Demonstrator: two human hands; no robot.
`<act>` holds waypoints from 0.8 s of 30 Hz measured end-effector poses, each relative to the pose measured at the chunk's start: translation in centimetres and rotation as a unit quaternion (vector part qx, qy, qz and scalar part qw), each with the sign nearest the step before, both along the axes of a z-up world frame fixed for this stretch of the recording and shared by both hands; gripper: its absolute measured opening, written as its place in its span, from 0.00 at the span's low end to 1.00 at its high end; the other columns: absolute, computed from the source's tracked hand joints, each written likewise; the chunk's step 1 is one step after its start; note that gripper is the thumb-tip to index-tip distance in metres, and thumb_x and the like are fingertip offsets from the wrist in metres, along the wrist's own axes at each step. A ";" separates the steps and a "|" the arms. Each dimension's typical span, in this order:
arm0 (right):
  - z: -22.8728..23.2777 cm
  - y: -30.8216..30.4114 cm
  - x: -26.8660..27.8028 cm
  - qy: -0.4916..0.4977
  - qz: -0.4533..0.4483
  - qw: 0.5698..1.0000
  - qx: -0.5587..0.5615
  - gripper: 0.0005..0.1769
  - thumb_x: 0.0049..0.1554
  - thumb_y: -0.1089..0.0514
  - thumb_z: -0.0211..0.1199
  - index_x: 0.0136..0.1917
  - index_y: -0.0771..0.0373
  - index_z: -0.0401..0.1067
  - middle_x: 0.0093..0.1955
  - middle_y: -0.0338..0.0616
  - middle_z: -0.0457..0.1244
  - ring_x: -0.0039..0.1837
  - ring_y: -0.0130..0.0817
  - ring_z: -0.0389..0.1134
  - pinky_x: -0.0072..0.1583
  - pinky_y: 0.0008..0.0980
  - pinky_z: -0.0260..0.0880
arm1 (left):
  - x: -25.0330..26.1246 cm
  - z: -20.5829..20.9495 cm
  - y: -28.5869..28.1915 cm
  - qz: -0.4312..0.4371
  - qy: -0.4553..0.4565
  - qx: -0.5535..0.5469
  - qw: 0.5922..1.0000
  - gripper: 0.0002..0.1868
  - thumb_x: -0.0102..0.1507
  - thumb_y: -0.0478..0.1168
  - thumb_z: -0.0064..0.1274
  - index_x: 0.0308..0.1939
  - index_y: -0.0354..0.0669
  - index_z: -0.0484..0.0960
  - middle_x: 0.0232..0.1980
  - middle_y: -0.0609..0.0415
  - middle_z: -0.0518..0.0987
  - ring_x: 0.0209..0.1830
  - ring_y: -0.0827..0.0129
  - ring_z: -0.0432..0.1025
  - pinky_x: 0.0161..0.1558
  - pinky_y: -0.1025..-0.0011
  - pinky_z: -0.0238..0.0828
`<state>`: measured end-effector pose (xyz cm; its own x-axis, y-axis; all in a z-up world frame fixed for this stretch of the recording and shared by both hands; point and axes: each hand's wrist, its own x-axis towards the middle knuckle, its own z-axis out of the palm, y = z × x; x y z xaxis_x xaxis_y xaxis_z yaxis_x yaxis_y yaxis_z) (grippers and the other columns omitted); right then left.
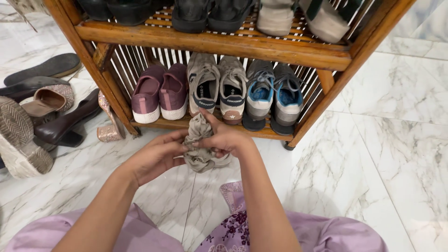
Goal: The person sits on the floor and wipes a white clog-style shoe with a cloth, then places it on a wooden shoe rack. They repeat the wiping process on the same shoe and later wipe a dark brown shoe, handling each shoe individually.
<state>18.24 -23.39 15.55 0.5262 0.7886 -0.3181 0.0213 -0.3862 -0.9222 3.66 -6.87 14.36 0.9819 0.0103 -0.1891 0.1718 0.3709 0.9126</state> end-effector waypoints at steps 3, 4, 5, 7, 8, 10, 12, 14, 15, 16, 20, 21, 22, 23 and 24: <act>0.1 -1.6 1.3 -0.011 -0.024 1.000 0.008 0.60 0.47 0.55 0.73 0.84 0.41 0.42 0.40 0.35 0.64 0.29 0.23 0.56 0.28 0.26 0.54 | 1.0 -1.4 0.0 0.092 0.020 0.030 0.995 0.26 0.61 0.36 0.49 0.65 0.40 0.74 0.58 0.54 0.81 0.52 0.68 0.76 0.54 0.64 0.73; 0.1 -2.4 1.1 -0.015 -0.024 1.000 0.010 0.60 0.47 0.55 0.73 0.84 0.41 0.42 0.40 0.35 0.64 0.29 0.23 0.56 0.28 0.26 0.54 | 1.5 -2.6 -0.2 0.092 0.016 0.032 0.995 0.26 0.61 0.36 0.49 0.65 0.40 0.74 0.58 0.54 0.81 0.52 0.68 0.76 0.54 0.64 0.73; 0.0 -3.3 1.1 -0.007 -0.050 0.999 0.009 0.59 0.48 0.54 0.73 0.84 0.42 0.43 0.37 0.35 0.62 0.28 0.23 0.54 0.28 0.26 0.53 | 2.1 -3.9 -0.6 0.118 0.046 0.104 0.987 0.26 0.61 0.35 0.49 0.65 0.42 0.76 0.58 0.54 0.81 0.52 0.66 0.76 0.54 0.63 0.73; -0.4 -5.3 1.2 -0.005 -0.079 0.997 0.011 0.58 0.49 0.54 0.72 0.84 0.44 0.44 0.35 0.36 0.60 0.28 0.23 0.52 0.27 0.26 0.51 | 4.2 -8.4 -1.3 0.141 0.069 0.176 0.972 0.26 0.60 0.35 0.50 0.64 0.44 0.77 0.58 0.54 0.81 0.52 0.64 0.76 0.54 0.62 0.74; -0.8 -6.2 1.3 0.023 -0.112 0.993 0.021 0.56 0.49 0.54 0.72 0.83 0.44 0.45 0.34 0.35 0.58 0.28 0.23 0.51 0.28 0.26 0.49 | 5.6 -11.6 -1.5 0.108 0.017 0.335 0.936 0.28 0.59 0.36 0.52 0.66 0.47 0.75 0.61 0.52 0.79 0.57 0.62 0.76 0.58 0.63 0.73; -1.1 -7.5 0.9 0.049 -0.145 0.988 0.033 0.54 0.50 0.55 0.73 0.82 0.45 0.46 0.33 0.35 0.57 0.28 0.22 0.51 0.28 0.25 0.47 | 7.2 -15.3 -2.8 0.074 -0.038 0.485 0.870 0.31 0.58 0.37 0.53 0.67 0.51 0.73 0.64 0.50 0.78 0.61 0.59 0.75 0.61 0.64 0.72; -0.7 -8.4 0.4 0.093 -0.220 0.971 0.032 0.45 0.50 0.54 0.70 0.77 0.49 0.55 0.34 0.35 0.59 0.27 0.21 0.52 0.28 0.25 0.44 | 7.9 -16.3 -4.9 0.001 -0.115 0.632 0.767 0.32 0.60 0.37 0.49 0.69 0.45 0.66 0.75 0.45 0.64 0.69 0.48 0.67 0.65 0.58 0.64; -1.0 -8.9 0.7 0.093 -0.248 0.964 0.030 0.40 0.49 0.53 0.69 0.74 0.50 0.60 0.35 0.35 0.61 0.28 0.21 0.54 0.27 0.25 0.44 | 7.6 -13.2 -6.4 -0.042 -0.041 0.644 0.763 0.30 0.62 0.41 0.47 0.71 0.51 0.65 0.77 0.49 0.61 0.68 0.49 0.66 0.65 0.57 0.64; -1.4 -9.2 0.6 0.099 -0.274 0.956 0.026 0.36 0.49 0.52 0.67 0.71 0.51 0.64 0.37 0.35 0.64 0.28 0.21 0.56 0.27 0.24 0.44 | 7.2 -11.8 -7.2 -0.085 0.039 0.651 0.754 0.29 0.65 0.44 0.46 0.72 0.57 0.63 0.78 0.53 0.57 0.68 0.51 0.66 0.65 0.56 0.64; -2.6 -9.0 1.5 0.099 -0.277 0.955 0.025 0.36 0.49 0.52 0.67 0.71 0.51 0.64 0.37 0.35 0.64 0.28 0.21 0.56 0.27 0.24 0.44 | 7.1 -12.0 -7.1 -0.087 0.037 0.650 0.754 0.29 0.65 0.44 0.46 0.72 0.57 0.63 0.78 0.53 0.57 0.68 0.51 0.66 0.65 0.56 0.64; -9.4 -5.5 5.3 -0.177 -0.217 0.958 0.058 0.38 0.49 0.52 0.73 0.69 0.57 0.61 0.45 0.48 0.69 0.38 0.33 0.67 0.35 0.29 0.61 | 6.4 -12.8 -5.6 -0.079 0.091 0.697 0.707 0.23 0.68 0.51 0.42 0.66 0.52 0.67 0.72 0.51 0.66 0.64 0.51 0.71 0.63 0.56 0.69; -11.5 -4.3 6.6 -0.357 -0.162 0.918 0.057 0.42 0.49 0.52 0.77 0.70 0.59 0.59 0.48 0.55 0.70 0.44 0.40 0.72 0.42 0.32 0.69 | 6.4 -12.9 -5.3 -0.071 0.093 0.700 0.704 0.20 0.68 0.50 0.43 0.62 0.51 0.71 0.70 0.50 0.70 0.62 0.50 0.73 0.60 0.54 0.71; -9.3 -3.3 4.6 -0.356 -0.163 0.919 0.055 0.42 0.49 0.52 0.77 0.70 0.59 0.59 0.48 0.55 0.70 0.44 0.40 0.72 0.42 0.32 0.69 | 6.4 -16.6 -3.4 -0.073 0.093 0.700 0.704 0.20 0.68 0.50 0.43 0.62 0.51 0.71 0.70 0.50 0.70 0.62 0.50 0.73 0.60 0.54 0.71; -6.9 -2.1 2.9 -0.252 -0.144 0.957 -0.003 0.40 0.49 0.54 0.73 0.71 0.55 0.59 0.49 0.55 0.69 0.42 0.41 0.73 0.38 0.35 0.72 | 6.7 -20.0 -1.4 -0.039 0.089 0.718 0.689 0.18 0.67 0.45 0.43 0.59 0.46 0.72 0.61 0.46 0.76 0.57 0.49 0.77 0.57 0.55 0.75; -4.5 -0.9 1.2 -0.144 -0.121 0.980 -0.060 0.39 0.49 0.57 0.68 0.71 0.51 0.58 0.50 0.54 0.69 0.40 0.42 0.74 0.33 0.39 0.76 | 7.0 -23.5 0.6 -0.004 0.086 0.735 0.672 0.17 0.65 0.41 0.43 0.57 0.41 0.74 0.53 0.41 0.83 0.51 0.48 0.81 0.54 0.56 0.79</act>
